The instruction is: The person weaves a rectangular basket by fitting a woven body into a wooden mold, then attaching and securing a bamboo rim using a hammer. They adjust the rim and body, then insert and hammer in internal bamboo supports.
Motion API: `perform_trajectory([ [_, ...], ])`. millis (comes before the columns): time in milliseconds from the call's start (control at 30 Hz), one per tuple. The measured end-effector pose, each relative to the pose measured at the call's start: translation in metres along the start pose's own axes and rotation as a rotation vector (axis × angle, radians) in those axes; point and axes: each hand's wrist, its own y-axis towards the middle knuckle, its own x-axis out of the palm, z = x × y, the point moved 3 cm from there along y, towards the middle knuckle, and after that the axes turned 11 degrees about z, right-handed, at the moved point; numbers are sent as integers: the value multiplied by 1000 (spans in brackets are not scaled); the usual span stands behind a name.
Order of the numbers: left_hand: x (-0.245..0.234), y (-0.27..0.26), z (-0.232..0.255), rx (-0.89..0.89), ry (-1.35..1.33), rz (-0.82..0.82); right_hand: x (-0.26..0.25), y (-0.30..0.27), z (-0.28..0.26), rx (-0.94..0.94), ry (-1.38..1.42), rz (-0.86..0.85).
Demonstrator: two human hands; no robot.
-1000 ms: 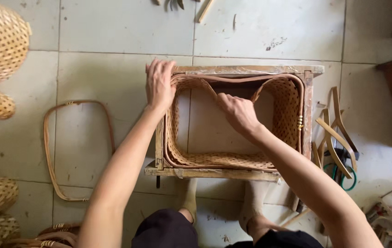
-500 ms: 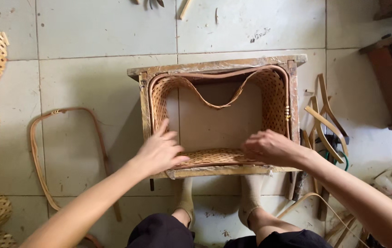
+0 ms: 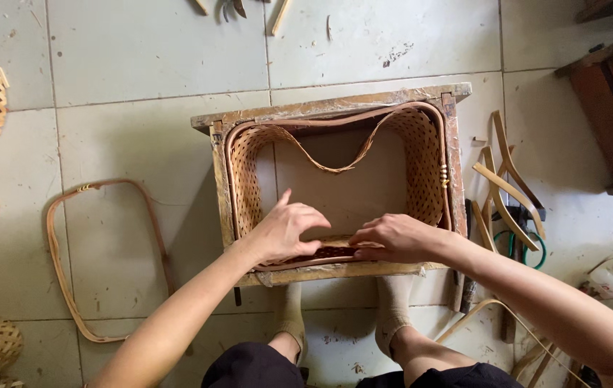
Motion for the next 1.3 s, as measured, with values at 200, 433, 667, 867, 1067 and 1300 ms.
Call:
perform_trajectory([
  [200,12,8,12,-155,-289,-138,5,1,-7,-57,-113,5],
  [433,5,16,1,-77,-314,-84,0,8,-1,24,113,-40],
  [667,7,19,5,-11,-227,-135,7,18,6,96,157,-135],
  [867,-4,17,1,-60,-178,7,19,21,12,-115,-113,56],
  [1067,37,18,17,-352,-226,-230,18,22,6,-69,-249,180],
  [1300,58,10,20,-126,-225,261,-34,-51,9,47,-656,-164],
])
